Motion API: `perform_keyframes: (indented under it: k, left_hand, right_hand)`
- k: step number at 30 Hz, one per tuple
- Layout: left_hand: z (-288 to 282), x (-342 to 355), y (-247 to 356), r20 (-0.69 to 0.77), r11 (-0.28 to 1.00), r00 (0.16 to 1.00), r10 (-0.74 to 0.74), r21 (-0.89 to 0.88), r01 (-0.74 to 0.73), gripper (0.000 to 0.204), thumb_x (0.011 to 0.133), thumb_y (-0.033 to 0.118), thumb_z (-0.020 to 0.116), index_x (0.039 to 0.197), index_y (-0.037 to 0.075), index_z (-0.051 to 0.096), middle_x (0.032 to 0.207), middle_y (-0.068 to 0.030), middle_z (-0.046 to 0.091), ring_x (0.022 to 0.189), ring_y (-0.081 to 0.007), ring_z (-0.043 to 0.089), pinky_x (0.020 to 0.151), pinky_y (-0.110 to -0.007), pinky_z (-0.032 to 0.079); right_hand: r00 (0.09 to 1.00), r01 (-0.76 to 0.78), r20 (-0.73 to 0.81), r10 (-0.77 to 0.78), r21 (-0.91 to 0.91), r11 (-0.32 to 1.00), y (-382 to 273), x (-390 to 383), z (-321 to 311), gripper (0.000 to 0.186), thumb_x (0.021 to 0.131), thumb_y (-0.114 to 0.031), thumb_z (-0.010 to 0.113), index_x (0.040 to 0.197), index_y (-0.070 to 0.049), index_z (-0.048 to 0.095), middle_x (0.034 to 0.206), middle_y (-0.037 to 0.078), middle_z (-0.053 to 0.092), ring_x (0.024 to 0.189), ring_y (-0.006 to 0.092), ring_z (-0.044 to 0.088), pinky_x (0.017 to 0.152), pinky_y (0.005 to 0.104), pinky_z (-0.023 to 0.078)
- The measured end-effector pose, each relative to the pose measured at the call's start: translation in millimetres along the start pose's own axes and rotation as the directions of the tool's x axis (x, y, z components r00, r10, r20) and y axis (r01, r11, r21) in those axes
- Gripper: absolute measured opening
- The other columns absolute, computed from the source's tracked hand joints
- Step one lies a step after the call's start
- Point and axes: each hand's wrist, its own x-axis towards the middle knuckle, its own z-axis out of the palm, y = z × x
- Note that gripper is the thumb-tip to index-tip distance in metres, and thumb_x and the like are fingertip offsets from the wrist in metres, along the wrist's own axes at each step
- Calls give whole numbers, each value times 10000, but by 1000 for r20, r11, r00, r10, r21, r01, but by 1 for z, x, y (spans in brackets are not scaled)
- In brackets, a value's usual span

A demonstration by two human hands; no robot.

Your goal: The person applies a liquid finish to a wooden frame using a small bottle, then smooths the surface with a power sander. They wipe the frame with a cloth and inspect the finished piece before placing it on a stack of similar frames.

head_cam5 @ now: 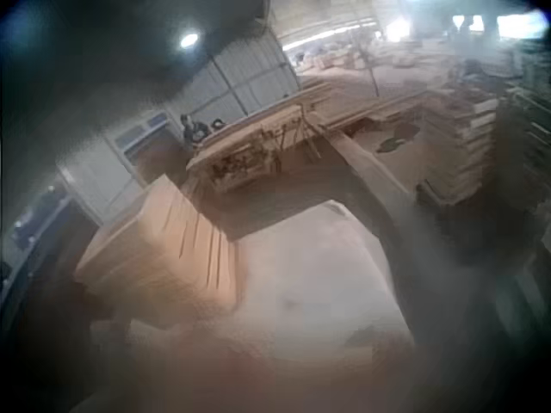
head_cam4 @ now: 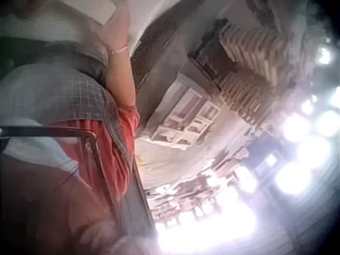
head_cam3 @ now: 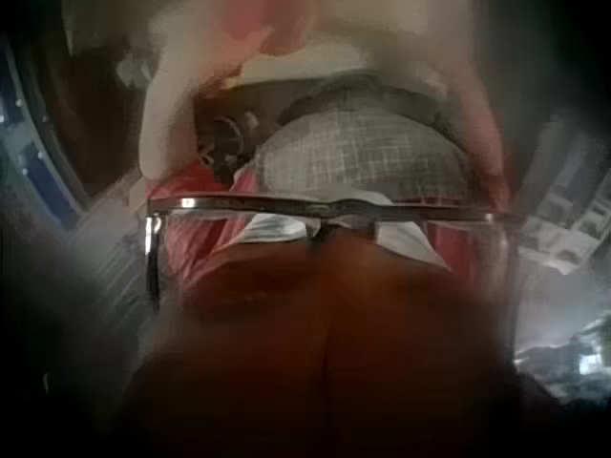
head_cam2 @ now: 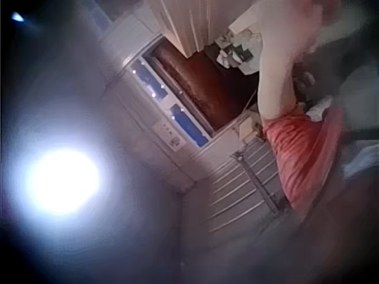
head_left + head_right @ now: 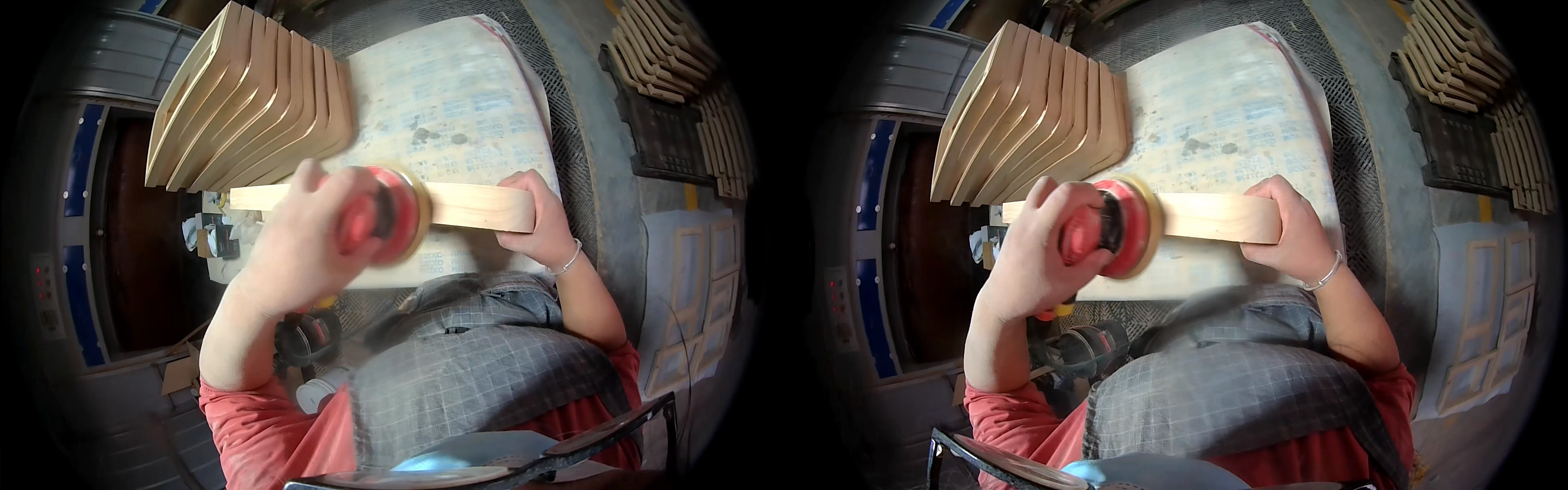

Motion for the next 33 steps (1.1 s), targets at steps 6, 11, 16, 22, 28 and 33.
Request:
perform_keyframes:
  k: [6,11,16,22,28,33]
  left_hand:
    - [-19,-44,-123,-114,911,905,-409,-102,399,481,647,74,743,1085,49,545,1037,-122,580,951,-253,575,884,-350,471]
    - [-16,-35,-62,-65,979,977,-202,-45,200,456,678,115,749,1096,123,567,1024,-161,542,928,-363,602,831,-408,507]
    - [-13,-31,-81,-167,991,978,128,70,-118,380,723,169,726,1071,101,591,1016,-170,566,900,-356,602,759,-435,520]
    - [-39,-57,-216,-142,851,844,-517,-191,489,542,641,223,756,1133,100,564,1070,-184,613,997,-332,616,859,-389,495]
    - [-45,-80,-265,-174,763,778,-604,-410,500,487,650,208,750,1084,88,564,985,-165,641,927,-293,632,825,-366,493]
    - [-32,-51,-157,-71,956,966,-249,-177,233,468,703,167,724,1141,165,560,1033,-193,518,942,-389,598,842,-434,506]
  right_hand:
    - [999,42,0,-42,-43,998,1,8,9,433,622,-36,726,1000,-47,516,946,87,610,870,189,591,798,305,474]
    - [995,95,-28,-93,56,994,17,6,4,441,588,-5,669,993,-37,499,958,95,584,864,177,558,805,294,447]
    - [997,77,-10,-77,-16,997,21,4,3,429,574,-19,629,978,-29,485,958,102,573,855,166,537,814,299,435]
    - [997,55,-48,-54,32,998,36,1,2,483,592,-179,666,998,-33,449,987,83,521,879,155,493,825,291,412]
    - [990,127,-66,-127,-2,992,41,6,3,411,618,-106,655,955,-44,429,958,92,531,862,159,500,806,294,419]
    - [989,106,-100,-108,-22,994,36,6,0,376,644,-56,635,949,-48,415,954,119,551,853,177,527,805,292,418]
